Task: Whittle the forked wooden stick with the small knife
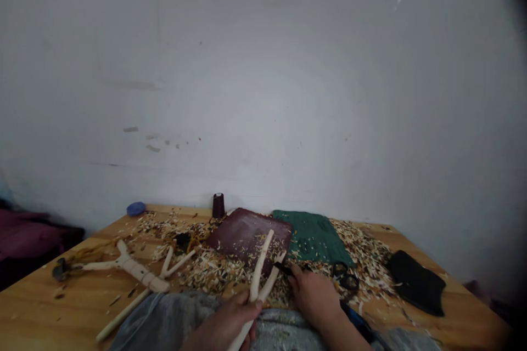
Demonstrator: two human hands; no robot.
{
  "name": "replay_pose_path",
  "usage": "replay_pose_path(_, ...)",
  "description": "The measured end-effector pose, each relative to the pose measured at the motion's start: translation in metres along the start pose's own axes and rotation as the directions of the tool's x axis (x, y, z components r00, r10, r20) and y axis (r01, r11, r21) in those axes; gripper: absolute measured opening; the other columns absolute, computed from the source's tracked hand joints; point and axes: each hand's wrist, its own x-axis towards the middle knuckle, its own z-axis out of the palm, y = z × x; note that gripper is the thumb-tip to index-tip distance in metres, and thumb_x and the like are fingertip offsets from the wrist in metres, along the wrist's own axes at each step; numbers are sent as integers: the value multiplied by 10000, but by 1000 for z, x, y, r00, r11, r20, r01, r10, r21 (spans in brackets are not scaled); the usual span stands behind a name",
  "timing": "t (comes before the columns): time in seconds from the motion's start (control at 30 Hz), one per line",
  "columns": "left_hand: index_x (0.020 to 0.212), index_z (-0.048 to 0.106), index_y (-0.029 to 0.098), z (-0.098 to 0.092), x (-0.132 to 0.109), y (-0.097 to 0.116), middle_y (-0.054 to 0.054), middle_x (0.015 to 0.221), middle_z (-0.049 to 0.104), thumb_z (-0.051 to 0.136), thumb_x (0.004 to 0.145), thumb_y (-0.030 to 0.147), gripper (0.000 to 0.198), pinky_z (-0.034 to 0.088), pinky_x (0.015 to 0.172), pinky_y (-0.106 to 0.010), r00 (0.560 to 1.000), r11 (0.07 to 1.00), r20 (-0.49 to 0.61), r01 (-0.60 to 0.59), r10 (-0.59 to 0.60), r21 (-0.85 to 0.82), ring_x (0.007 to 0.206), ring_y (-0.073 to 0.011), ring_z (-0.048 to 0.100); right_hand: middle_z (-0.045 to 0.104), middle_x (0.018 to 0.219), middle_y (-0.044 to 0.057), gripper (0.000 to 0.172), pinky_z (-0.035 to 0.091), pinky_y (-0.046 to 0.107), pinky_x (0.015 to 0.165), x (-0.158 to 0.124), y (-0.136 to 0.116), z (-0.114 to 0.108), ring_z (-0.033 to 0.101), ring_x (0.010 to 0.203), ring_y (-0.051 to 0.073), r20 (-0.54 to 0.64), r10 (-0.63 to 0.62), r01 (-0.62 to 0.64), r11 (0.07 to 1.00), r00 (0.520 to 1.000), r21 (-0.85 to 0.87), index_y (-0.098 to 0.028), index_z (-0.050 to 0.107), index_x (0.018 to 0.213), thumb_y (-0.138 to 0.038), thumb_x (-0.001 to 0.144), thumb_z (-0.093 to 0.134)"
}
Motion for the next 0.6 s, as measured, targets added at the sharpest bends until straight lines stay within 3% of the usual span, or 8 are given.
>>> replay_pose_path(0.13,899,445,212,0,2,-3,25,654,548,422,742,638,455,300,361,-195,999,998,-4,-43,42,-36,370,-84,458,700,783,78,253,431,287,611,-8,-8,-4,662,720,238,-2,-52,52,997,999,54,-233,614,962,-319,898,385)
replay_pose_path(0.33,886,493,199,5,-12,11,10,664,563,434,805,488,306,363,463,-222,995,975,-74,-47,64,216,496,-127,523,704,823,30,199,424,260,627,-23,-35,-10,660,737,206,-11,-191,190,969,982,158,-278,625,923,-306,851,441)
replay_pose_path(0.47,847,526,194,8,-20,19,-16,715,601,421,825,368,205,381,568,-245,989,931,-125,-28,79,364,655,-176,585,698,783,59,229,423,269,608,-12,-20,-8,660,715,220,3,-102,101,992,995,75,-249,625,920,-325,875,414)
replay_pose_path(0.6,827,528,196,7,-17,13,-37,755,610,436,821,358,187,378,624,-260,983,895,-137,-46,119,444,758,-205,588,697,787,82,272,432,298,612,-2,0,-7,661,719,245,-11,-8,8,1000,1000,-7,-229,619,950,-324,906,369)
